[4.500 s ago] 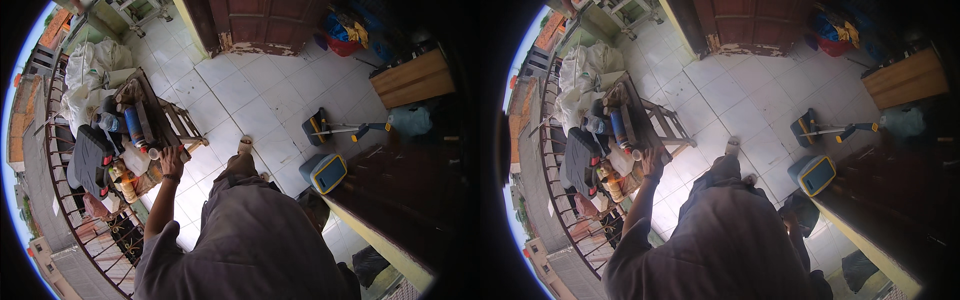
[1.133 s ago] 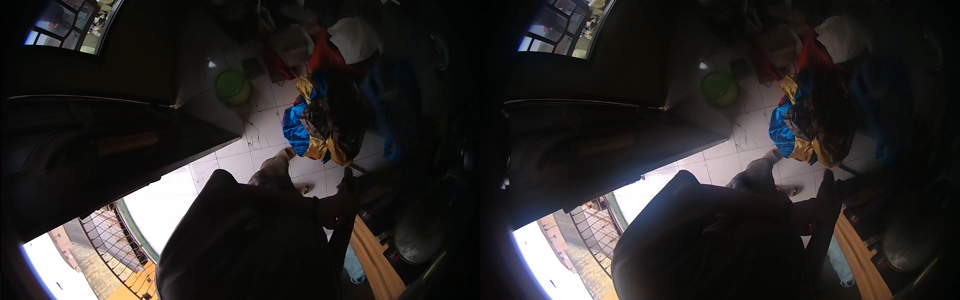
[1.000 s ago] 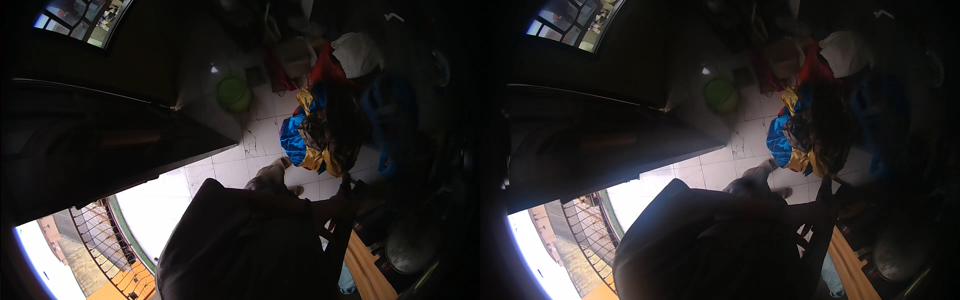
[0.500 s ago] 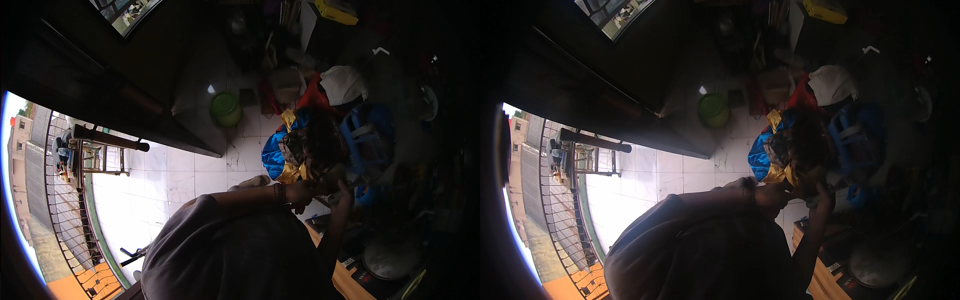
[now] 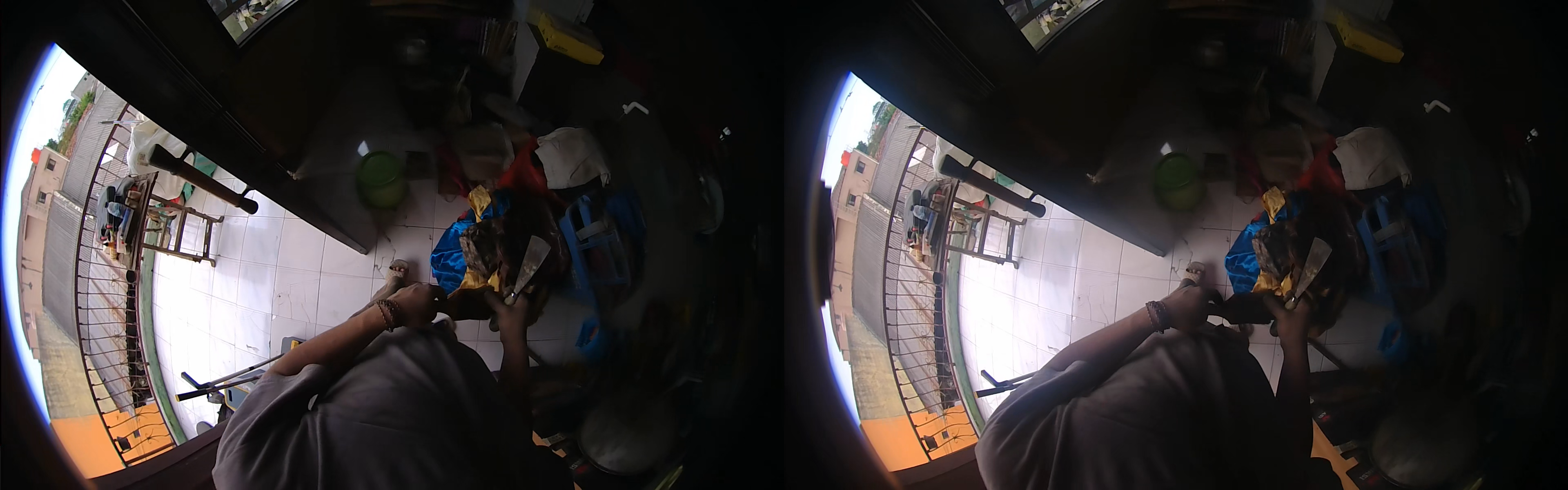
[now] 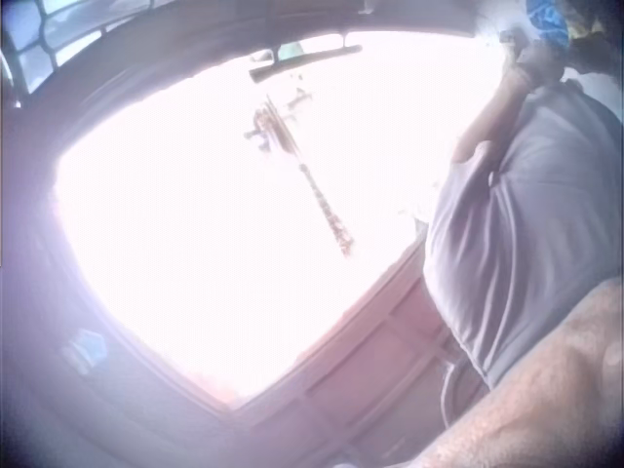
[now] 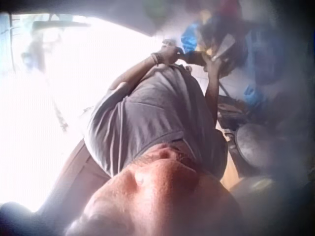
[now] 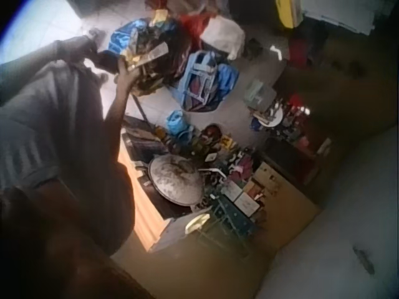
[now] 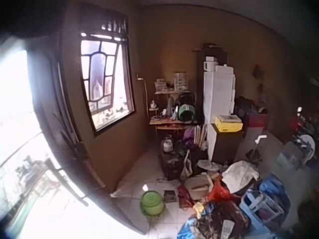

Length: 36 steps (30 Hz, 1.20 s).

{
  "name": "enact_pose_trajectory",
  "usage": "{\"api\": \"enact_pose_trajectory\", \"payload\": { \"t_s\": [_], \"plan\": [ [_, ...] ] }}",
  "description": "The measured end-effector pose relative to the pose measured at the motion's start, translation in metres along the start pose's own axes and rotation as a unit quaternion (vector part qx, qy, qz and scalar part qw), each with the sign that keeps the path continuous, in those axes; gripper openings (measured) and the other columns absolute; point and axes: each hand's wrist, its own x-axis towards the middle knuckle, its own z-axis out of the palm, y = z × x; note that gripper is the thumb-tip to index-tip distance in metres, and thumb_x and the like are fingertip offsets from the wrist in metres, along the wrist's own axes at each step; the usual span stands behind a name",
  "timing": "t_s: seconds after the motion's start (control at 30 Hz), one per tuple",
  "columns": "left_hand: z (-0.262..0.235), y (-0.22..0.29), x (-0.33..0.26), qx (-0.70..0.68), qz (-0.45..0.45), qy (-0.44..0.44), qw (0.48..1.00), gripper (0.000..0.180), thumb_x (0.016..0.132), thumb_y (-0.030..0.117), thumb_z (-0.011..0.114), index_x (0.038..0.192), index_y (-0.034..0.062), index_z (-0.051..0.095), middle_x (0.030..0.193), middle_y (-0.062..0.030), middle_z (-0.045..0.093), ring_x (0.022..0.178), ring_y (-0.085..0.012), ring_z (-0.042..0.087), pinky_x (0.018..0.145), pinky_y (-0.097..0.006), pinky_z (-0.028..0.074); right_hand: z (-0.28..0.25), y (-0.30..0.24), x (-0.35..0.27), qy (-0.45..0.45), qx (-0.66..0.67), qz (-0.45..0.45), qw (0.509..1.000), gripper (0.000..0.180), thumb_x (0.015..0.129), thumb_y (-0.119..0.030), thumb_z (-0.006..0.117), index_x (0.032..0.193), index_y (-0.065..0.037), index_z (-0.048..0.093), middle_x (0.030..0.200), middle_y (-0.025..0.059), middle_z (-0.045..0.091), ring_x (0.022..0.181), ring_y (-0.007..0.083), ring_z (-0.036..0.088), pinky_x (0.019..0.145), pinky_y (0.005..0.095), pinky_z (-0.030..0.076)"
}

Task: The person sweeps debris into a dustpan on a tiled balcony, empties it into a trash bag, and then moves inside to scrub a floor corner with a brush. They handle a broom, dustpan, trash bag, and brush during the cleaning process.

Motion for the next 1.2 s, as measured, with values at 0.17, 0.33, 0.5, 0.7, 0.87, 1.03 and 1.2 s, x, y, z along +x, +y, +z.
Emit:
{"api": "enact_pose_trajectory", "payload": {
  "t_s": [0.17, 0.33, 0.5, 0.7, 0.87, 1.03, 1.2],
  "plan": [
    [-0.055, -0.003, -0.027, 0.028, -0.246, 0.207, 0.946, 0.019, 0.082, 0.015, 0.055, 0.094, 0.0026, 0.062, 0.091, -0.0213, 0.066, 0.088, -0.0386, 0.064, 0.075, -0.047, 0.051, 0.011, -0.021, 0.010, 0.047, 0.057, -0.019, 0.997, 0.039, 0.075, -0.011, 0.074, 0.105, -0.002, 0.051, 0.078, 0.0027, 0.053, 0.063, 0.0170, 0.056, 0.059, 0.0287, 0.046],
    [-0.085, -0.068, -0.005, -0.001, -0.159, 0.190, 0.969, 0.015, 0.085, 0.015, 0.053, 0.091, 0.0035, 0.061, 0.084, -0.0220, 0.066, 0.084, -0.0407, 0.063, 0.073, -0.049, 0.050, -0.019, 0.039, 0.047, 0.070, -0.183, -0.136, 0.971, 0.040, 0.075, -0.011, 0.074, 0.110, 0.002, 0.059, 0.087, 0.0081, 0.063, 0.066, 0.0191, 0.061, 0.056, 0.0291, 0.048],
    [-0.101, -0.097, 0.017, 0.079, 0.100, 0.085, 0.988, 0.032, 0.084, 0.030, 0.064, 0.110, 0.0111, 0.064, 0.100, -0.0131, 0.066, 0.089, -0.0313, 0.066, 0.079, -0.041, 0.052, 0.064, 0.007, 0.068, 0.040, 0.145, 0.174, 0.973, 0.033, 0.081, -0.016, 0.073, 0.111, -0.004, 0.065, 0.084, 0.0026, 0.064, 0.043, 0.0059, 0.044, 0.033, 0.0222, 0.025],
    [-0.178, -0.079, 0.009, -0.060, -0.037, -0.019, 0.997, 0.057, 0.071, 0.034, 0.078, 0.116, 0.0046, 0.059, 0.096, -0.0175, 0.066, 0.093, -0.0311, 0.066, 0.083, -0.041, 0.053, 0.142, -0.016, 0.098, -0.016, 0.057, 0.075, 0.995, 0.041, 0.086, -0.028, 0.069, 0.116, -0.001, 0.062, 0.105, 0.0088, 0.061, 0.073, 0.0129, 0.060, 0.059, 0.0256, 0.047],
    [-0.162, -0.121, 0.009, 0.041, -0.089, 0.084, 0.992, 0.053, 0.073, 0.029, 0.073, 0.116, 0.0031, 0.056, 0.102, -0.0187, 0.060, 0.085, -0.0342, 0.065, 0.077, -0.042, 0.054, 0.176, -0.043, 0.118, -0.031, 0.035, 0.100, 0.994, 0.035, 0.085, -0.024, 0.070, 0.112, -0.004, 0.064, 0.090, 0.0057, 0.062, 0.063, 0.0119, 0.058, 0.054, 0.0252, 0.044],
    [-0.151, -0.174, 0.030, -0.184, -0.128, 0.207, 0.952, 0.038, 0.090, 0.013, 0.055, 0.123, 0.0029, 0.041, 0.105, -0.0202, 0.056, 0.084, -0.0354, 0.063, 0.068, -0.039, 0.051, 0.207, -0.103, 0.136, -0.080, 0.105, 0.185, 0.974, 0.020, 0.084, -0.030, 0.071, 0.088, -0.011, 0.064, 0.059, -0.0035, 0.050, 0.042, 0.0082, 0.044, 0.039, 0.0249, 0.033],
    [-0.177, -0.179, 0.089, -0.271, -0.052, 0.163, 0.947, 0.048, 0.091, 0.029, 0.060, 0.123, 0.0002, 0.038, 0.105, -0.0181, 0.061, 0.093, -0.0252, 0.063, 0.075, -0.038, 0.051, 0.265, -0.123, 0.195, -0.128, 0.166, 0.251, 0.945, 0.026, 0.082, -0.034, 0.074, 0.083, -0.010, 0.063, 0.058, -0.0012, 0.055, 0.045, 0.0101, 0.051, 0.038, 0.0270, 0.038]
  ]
}}
